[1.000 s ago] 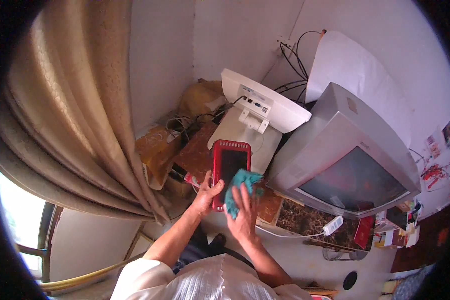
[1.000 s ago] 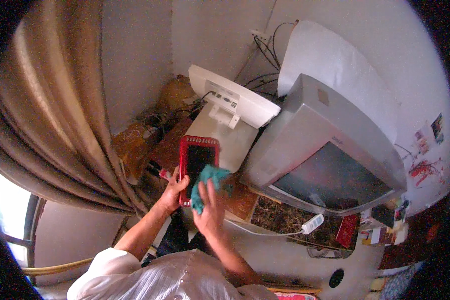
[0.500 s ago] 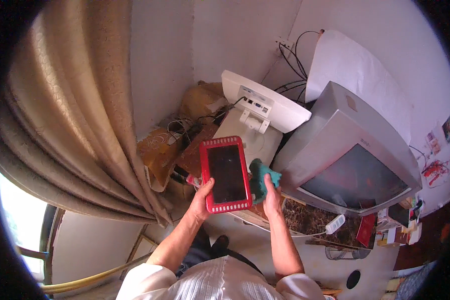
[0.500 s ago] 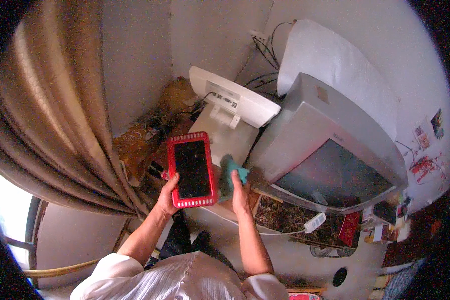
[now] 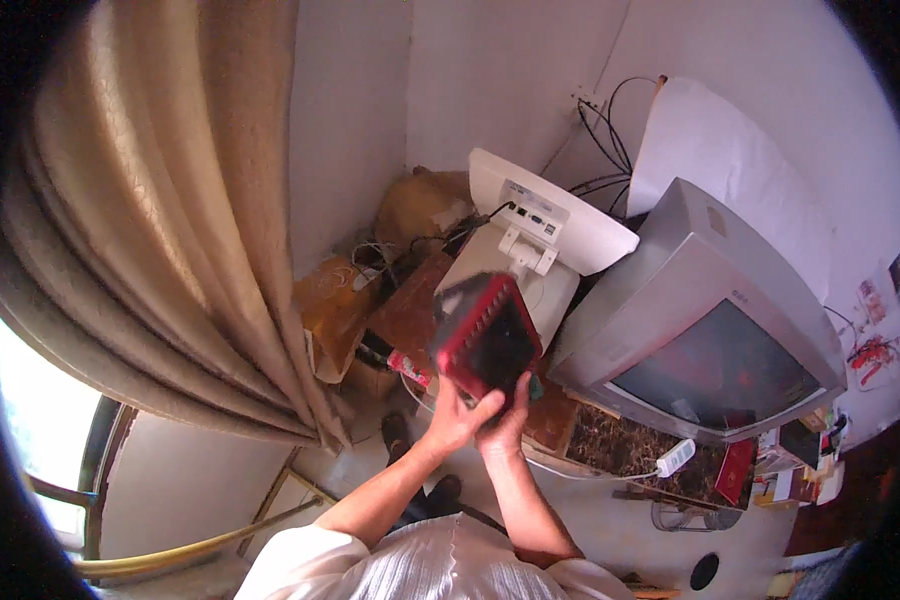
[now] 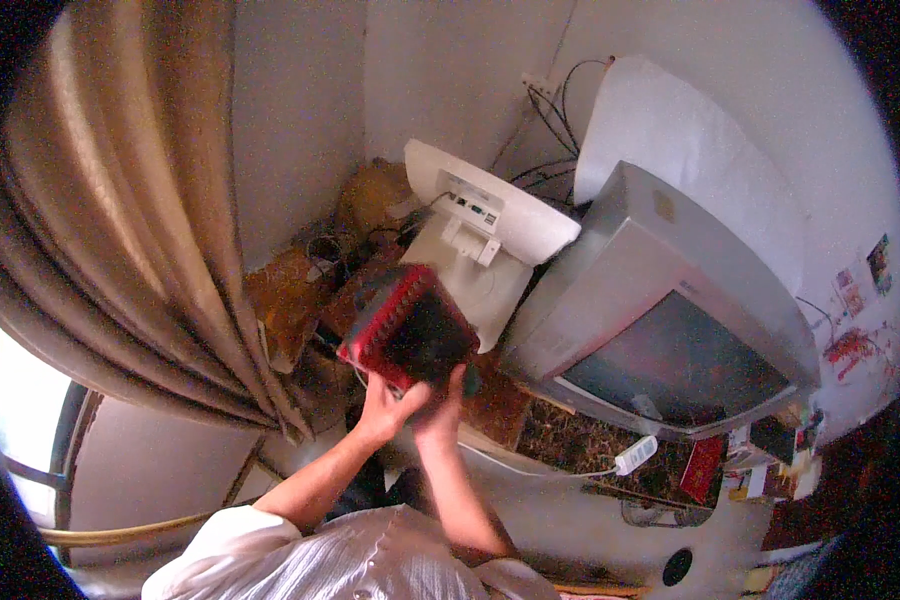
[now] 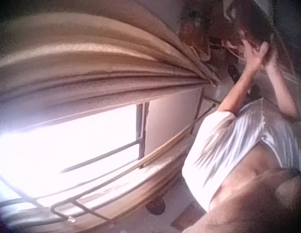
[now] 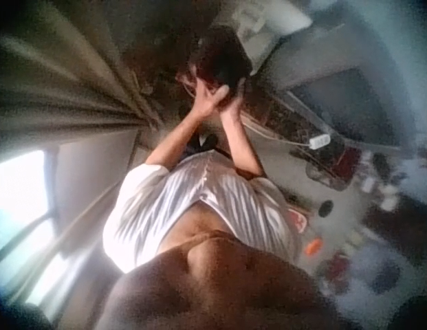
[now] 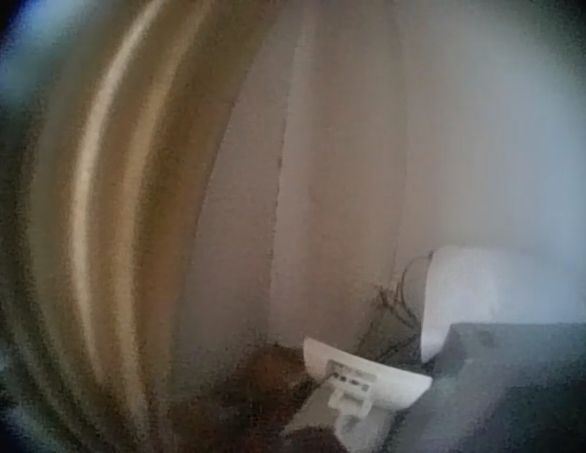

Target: The person wipes a television screen and body with a cloth, moves a monitor and other electronic components to reach the surface underneath, and then wipes a red case.

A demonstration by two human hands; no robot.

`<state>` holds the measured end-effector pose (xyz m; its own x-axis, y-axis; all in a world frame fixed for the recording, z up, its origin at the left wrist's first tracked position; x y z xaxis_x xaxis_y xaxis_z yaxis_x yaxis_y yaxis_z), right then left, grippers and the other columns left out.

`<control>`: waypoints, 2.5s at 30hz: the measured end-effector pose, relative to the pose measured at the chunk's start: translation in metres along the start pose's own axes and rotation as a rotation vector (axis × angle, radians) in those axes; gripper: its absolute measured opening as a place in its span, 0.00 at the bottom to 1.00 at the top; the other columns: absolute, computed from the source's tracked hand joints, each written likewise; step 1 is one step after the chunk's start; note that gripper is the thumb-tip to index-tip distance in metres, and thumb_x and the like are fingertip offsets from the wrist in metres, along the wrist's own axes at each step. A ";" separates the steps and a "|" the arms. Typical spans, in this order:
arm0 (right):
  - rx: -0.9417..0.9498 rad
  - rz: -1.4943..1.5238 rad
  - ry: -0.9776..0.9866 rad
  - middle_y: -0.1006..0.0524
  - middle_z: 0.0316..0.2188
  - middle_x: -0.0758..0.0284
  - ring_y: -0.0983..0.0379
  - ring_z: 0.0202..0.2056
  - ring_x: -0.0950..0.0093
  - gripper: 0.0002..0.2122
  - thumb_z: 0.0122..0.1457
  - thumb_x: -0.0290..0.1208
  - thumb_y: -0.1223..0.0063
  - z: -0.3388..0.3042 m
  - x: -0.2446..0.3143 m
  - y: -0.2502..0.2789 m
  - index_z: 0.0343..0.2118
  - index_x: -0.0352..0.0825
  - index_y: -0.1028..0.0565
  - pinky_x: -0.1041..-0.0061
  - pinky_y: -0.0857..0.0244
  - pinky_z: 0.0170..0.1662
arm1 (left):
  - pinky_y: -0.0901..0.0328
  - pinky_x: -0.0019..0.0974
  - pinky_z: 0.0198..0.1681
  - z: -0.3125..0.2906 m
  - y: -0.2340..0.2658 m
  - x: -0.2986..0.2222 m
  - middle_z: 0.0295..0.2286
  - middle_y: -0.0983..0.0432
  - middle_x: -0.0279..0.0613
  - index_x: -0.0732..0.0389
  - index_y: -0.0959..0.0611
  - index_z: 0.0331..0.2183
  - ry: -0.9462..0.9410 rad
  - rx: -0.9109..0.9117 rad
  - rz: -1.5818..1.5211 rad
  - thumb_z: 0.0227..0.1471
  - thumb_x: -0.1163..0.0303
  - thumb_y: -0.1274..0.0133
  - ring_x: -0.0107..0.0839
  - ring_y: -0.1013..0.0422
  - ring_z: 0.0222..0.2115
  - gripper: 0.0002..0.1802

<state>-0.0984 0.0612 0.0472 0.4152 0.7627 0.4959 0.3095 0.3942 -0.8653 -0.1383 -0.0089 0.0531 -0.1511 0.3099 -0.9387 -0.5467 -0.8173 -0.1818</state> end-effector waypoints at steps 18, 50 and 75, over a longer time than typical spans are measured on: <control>-0.511 -0.644 0.320 0.28 0.42 0.66 0.32 0.42 0.74 0.26 0.56 0.52 0.54 0.031 0.060 0.027 0.47 0.33 0.33 0.74 0.39 0.47 | 0.39 0.44 0.50 -0.008 0.058 -0.011 0.42 0.29 0.45 0.63 0.32 0.47 0.801 -0.121 -0.719 0.40 0.63 0.45 0.39 0.32 0.43 0.31; 0.016 -1.001 0.338 0.54 0.61 0.61 0.58 0.61 0.68 0.30 0.60 0.45 0.61 -0.001 0.017 -0.012 0.60 0.32 0.53 0.70 0.64 0.61 | 0.41 0.36 0.50 0.002 0.034 -0.019 0.42 0.29 0.42 0.66 0.31 0.48 0.213 -0.064 0.184 0.32 0.71 0.39 0.32 0.33 0.43 0.37; 0.103 -2.024 0.555 0.29 0.40 0.57 0.35 0.42 0.58 0.12 0.51 0.32 0.47 0.067 0.054 0.034 0.35 0.29 0.27 0.64 0.41 0.47 | 0.43 0.47 0.51 -0.018 0.029 0.040 0.48 0.38 0.53 0.63 0.34 0.49 -0.269 0.300 0.854 0.29 0.68 0.36 0.53 0.42 0.48 0.41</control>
<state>-0.1228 0.1496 0.0399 -0.2038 -0.8561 0.4749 0.5207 0.3160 0.7931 -0.1454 -0.0291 0.0047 -0.7630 -0.2039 -0.6134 -0.3465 -0.6720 0.6544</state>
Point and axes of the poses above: each hand's wrist, its own z-axis towards the middle knuckle, its own y-axis out of the back of the hand, x = y × z, the point moved 2 cm from there along z, towards the middle knuckle
